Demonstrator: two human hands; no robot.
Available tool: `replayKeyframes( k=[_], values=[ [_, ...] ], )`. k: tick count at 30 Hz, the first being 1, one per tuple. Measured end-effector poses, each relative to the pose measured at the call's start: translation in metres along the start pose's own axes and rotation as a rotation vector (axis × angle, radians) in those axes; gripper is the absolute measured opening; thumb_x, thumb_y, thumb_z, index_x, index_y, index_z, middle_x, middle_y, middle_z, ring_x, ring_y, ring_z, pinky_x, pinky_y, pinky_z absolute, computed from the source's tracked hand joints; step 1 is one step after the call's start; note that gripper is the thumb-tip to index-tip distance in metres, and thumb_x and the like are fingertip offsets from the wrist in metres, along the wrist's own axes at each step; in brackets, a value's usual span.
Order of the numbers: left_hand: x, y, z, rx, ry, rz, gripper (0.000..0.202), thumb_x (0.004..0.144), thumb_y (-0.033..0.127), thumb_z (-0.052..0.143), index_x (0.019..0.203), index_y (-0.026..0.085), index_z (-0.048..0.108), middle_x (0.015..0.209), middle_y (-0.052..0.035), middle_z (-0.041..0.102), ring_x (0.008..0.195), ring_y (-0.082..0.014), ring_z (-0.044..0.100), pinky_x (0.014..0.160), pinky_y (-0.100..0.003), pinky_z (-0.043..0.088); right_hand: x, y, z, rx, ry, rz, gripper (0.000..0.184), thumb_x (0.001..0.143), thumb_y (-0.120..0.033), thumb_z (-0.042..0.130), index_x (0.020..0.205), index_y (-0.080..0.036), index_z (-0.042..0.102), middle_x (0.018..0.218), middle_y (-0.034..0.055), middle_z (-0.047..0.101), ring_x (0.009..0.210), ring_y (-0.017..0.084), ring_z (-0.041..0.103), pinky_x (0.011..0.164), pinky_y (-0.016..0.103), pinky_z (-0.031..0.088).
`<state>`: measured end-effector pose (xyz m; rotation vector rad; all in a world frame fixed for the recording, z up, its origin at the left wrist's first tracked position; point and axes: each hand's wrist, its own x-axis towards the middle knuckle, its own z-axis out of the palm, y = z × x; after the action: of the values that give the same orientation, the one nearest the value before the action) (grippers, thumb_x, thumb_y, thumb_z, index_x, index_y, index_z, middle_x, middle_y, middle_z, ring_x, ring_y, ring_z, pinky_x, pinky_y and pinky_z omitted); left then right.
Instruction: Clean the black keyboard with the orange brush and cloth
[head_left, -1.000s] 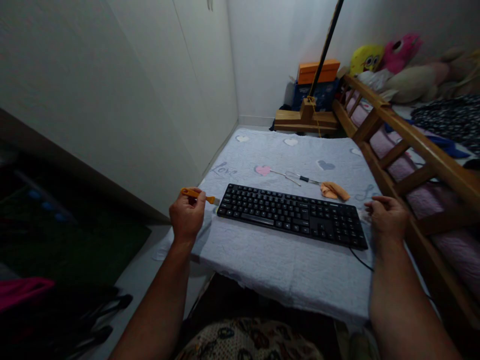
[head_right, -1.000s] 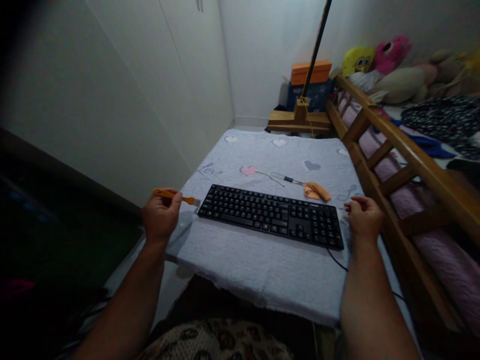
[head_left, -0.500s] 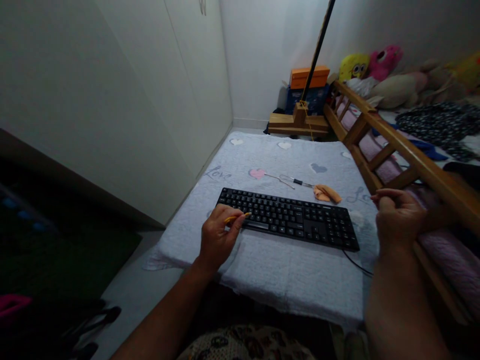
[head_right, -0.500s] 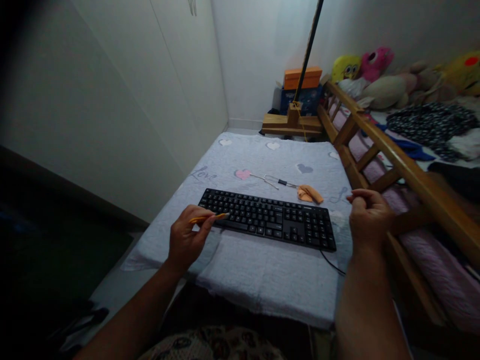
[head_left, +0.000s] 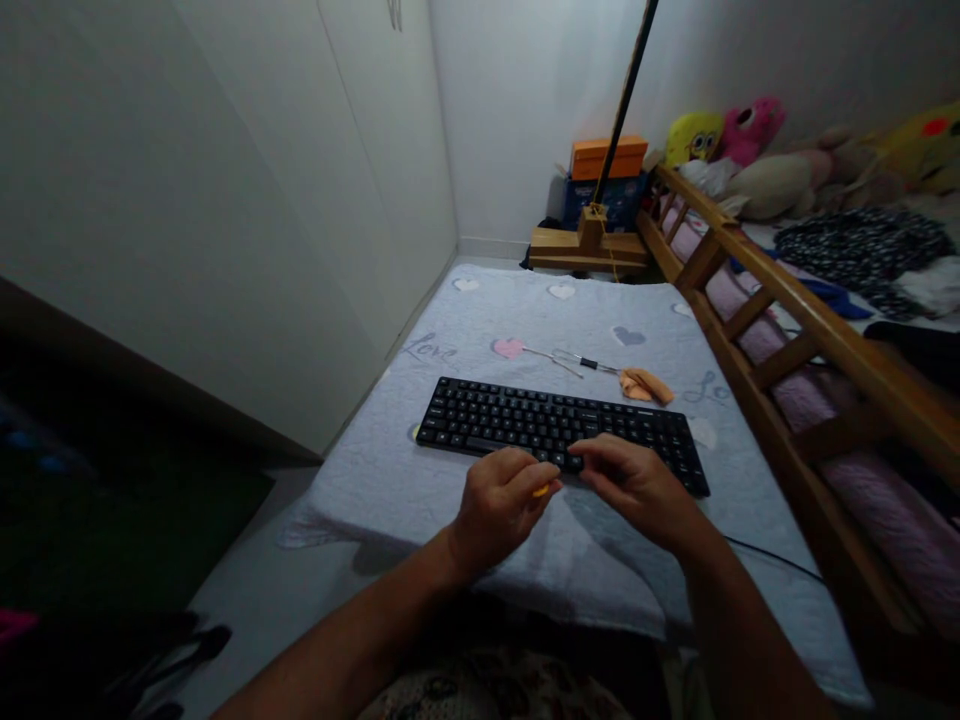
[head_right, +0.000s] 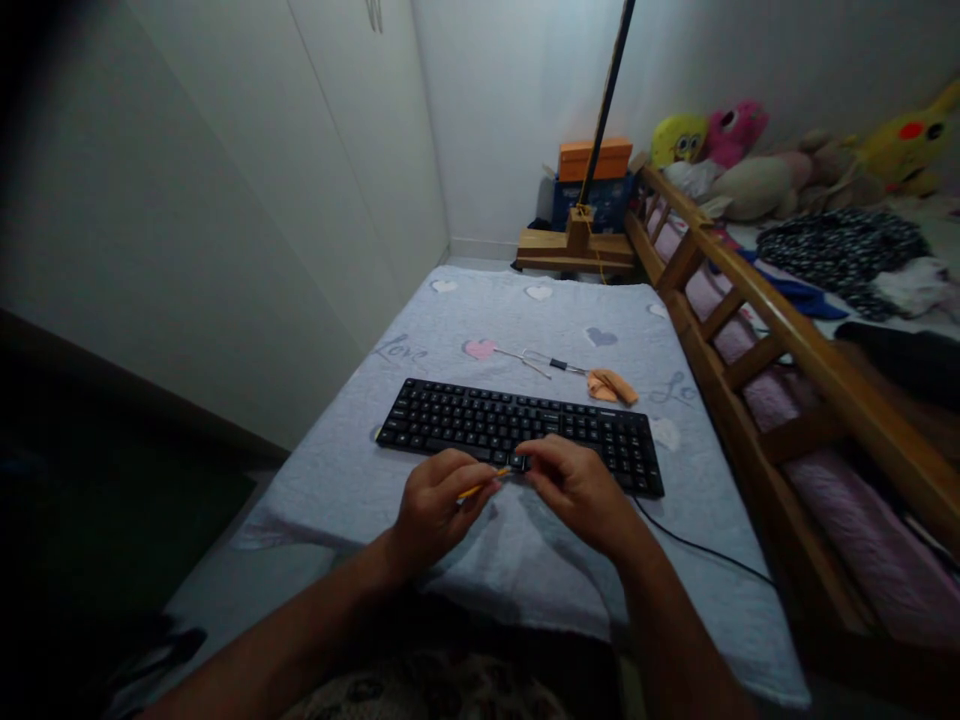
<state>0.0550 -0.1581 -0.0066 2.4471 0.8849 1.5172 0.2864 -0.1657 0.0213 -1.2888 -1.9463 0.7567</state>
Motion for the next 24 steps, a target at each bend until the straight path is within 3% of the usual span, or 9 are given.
replayKeyframes(
  k=[4,9,14,18,22,24],
  values=[
    [0.003,0.0,0.0,-0.039,-0.014,0.055,0.008,0.105,0.026,0.065,0.103,0.021,0.071,0.082,-0.002,0.073,0.069,-0.0129,0.066,0.066,-0.025,0.053,0.001,-0.006,0.017,-0.02,-0.06,-0.071,0.026,0.095,-0.016,0.062,0.115,-0.022,0.077,0.084,0.0014,0.067,0.07,0.014,0.062,0.067,0.025,0.05],
    [0.011,-0.002,-0.001,-0.073,-0.063,0.082,0.009,0.105,0.024,0.064,0.1,0.021,0.071,0.082,-0.0025,0.073,0.07,-0.0136,0.068,0.066,-0.026,0.054,0.006,-0.011,0.023,-0.044,-0.111,-0.145,0.014,0.093,-0.013,0.062,0.089,-0.022,0.073,0.079,-0.0003,0.061,0.071,0.014,0.059,0.066,0.024,0.045],
    [0.022,-0.019,-0.014,-0.14,-0.126,-0.001,0.017,0.101,0.037,0.071,0.108,0.022,0.073,0.092,-0.0059,0.078,0.081,-0.0169,0.074,0.073,-0.029,0.059,0.014,-0.015,0.015,-0.024,-0.004,-0.062,0.011,0.085,-0.016,0.06,0.078,-0.024,0.059,0.071,-0.0018,0.058,0.062,0.014,0.053,0.059,0.026,0.038],
    [0.039,-0.066,-0.038,-0.112,-0.043,-0.329,0.019,0.095,0.035,0.071,0.108,0.021,0.074,0.09,-0.0034,0.076,0.074,-0.0149,0.068,0.073,-0.028,0.057,0.027,-0.007,0.001,0.004,0.194,0.086,0.01,0.079,-0.024,0.061,0.073,-0.027,0.054,0.064,-0.0023,0.052,0.059,0.017,0.048,0.057,0.03,0.038],
    [0.06,-0.137,-0.057,-0.178,0.106,-0.766,0.025,0.083,0.038,0.073,0.097,0.018,0.072,0.082,-0.0029,0.072,0.071,-0.0153,0.064,0.068,-0.027,0.052,0.046,0.003,-0.01,-0.003,0.382,0.095,0.006,0.076,-0.028,0.06,0.07,-0.027,0.057,0.068,0.0004,0.058,0.071,0.021,0.058,0.068,0.033,0.047],
    [0.067,-0.17,-0.059,-0.232,0.177,-0.949,0.024,0.077,0.035,0.071,0.093,0.017,0.069,0.079,-0.0031,0.071,0.068,-0.0147,0.061,0.064,-0.026,0.049,0.057,0.005,-0.013,0.011,0.399,0.129,0.005,0.077,-0.03,0.059,0.073,-0.027,0.06,0.07,0.0008,0.062,0.073,0.021,0.061,0.071,0.034,0.049]
  ],
)
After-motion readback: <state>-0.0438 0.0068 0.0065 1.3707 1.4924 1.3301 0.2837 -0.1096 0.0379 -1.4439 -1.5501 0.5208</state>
